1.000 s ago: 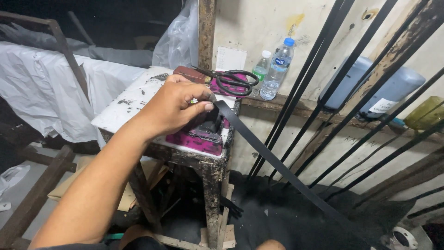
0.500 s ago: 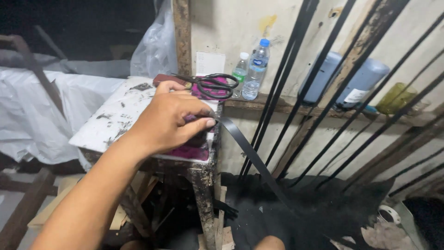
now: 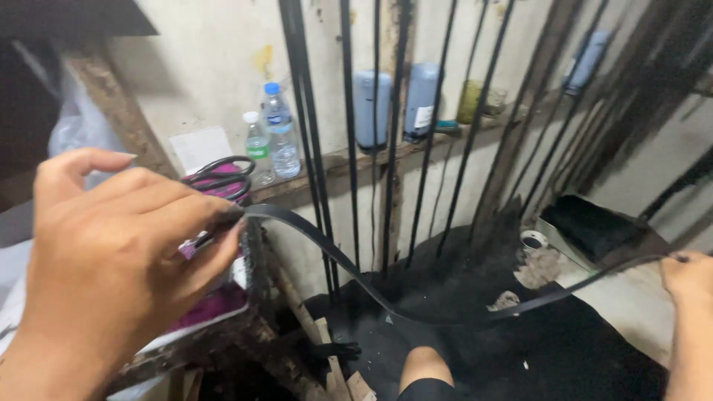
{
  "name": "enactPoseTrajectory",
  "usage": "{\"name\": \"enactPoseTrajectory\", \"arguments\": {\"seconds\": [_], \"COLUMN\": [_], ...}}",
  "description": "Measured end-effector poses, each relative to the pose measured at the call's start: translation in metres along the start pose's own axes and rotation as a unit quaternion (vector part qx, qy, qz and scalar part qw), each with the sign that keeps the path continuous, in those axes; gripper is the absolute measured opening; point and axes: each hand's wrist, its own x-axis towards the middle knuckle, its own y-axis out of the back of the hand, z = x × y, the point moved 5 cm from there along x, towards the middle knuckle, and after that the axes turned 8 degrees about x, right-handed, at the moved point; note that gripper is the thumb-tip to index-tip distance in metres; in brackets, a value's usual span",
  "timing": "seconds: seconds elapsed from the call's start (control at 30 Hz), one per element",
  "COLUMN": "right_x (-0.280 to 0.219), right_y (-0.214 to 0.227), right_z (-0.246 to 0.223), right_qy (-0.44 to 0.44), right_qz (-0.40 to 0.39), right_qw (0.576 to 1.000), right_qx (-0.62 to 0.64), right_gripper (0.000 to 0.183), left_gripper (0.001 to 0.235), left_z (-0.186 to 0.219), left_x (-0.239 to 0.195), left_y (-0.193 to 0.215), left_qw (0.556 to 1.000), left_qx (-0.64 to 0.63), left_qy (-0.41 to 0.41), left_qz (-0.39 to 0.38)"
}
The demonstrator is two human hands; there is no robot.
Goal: Dyeing leather strips using a manual roller and hanging them to dry with clothespins.
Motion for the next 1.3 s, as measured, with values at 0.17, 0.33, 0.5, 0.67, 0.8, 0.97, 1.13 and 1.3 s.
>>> {"name": "enactPoseTrajectory", "arguments": {"seconds": [0.17, 0.33, 0.5, 0.67, 0.8, 0.97, 1.13, 1.3], "right_x": [-0.083, -0.144, -0.179, -0.218, -0.235, -0.238, -0.22, -0.171], "right_y": [-0.005, -0.005, -0.06, -0.109, -0.119, -0.112, -0.069, 0.001], "right_z": [-0.028, -0.076, -0.062, -0.06, -0.059, -0.051, -0.051, -0.052], "right_qy": [-0.03, -0.091, -0.049, -0.033, -0.041, -0.067, -0.119, -0.159], "right_qz": [0.015, -0.141, -0.142, -0.231, -0.288, -0.311, -0.33, -0.203], "right_qw": [0.998, 0.986, 0.987, 0.961, 0.944, 0.937, 0.929, 0.966], "right_qx": [-0.045, -0.022, -0.064, -0.147, -0.158, -0.144, -0.121, 0.004], "right_gripper": [0.039, 0.04, 0.03, 0.03, 0.036, 0.041, 0.037, 0.027], "left_gripper": [0.015, 0.015, 0.014, 0.04, 0.039, 0.037, 0.031, 0.029], "left_z": [0.001, -0.002, 0.028, 0.064, 0.091, 0.121, 0.148, 0.189], "left_x": [0.011, 0.029, 0.072, 0.118, 0.154, 0.205, 0.263, 0.305], "left_y": [-0.02, -0.069, -0.091, -0.108, -0.122, -0.123, -0.122, -0.139], "left_qw": [0.999, 0.995, 0.997, 0.986, 0.976, 0.963, 0.945, 0.93], "left_qx": [-0.023, -0.085, -0.004, 0.062, 0.085, 0.023, -0.064, -0.126], "left_qy": [-0.018, -0.03, -0.074, -0.152, -0.193, -0.242, -0.27, -0.313], "left_qz": [0.039, 0.043, 0.0, 0.019, 0.057, 0.116, 0.173, 0.143]}}
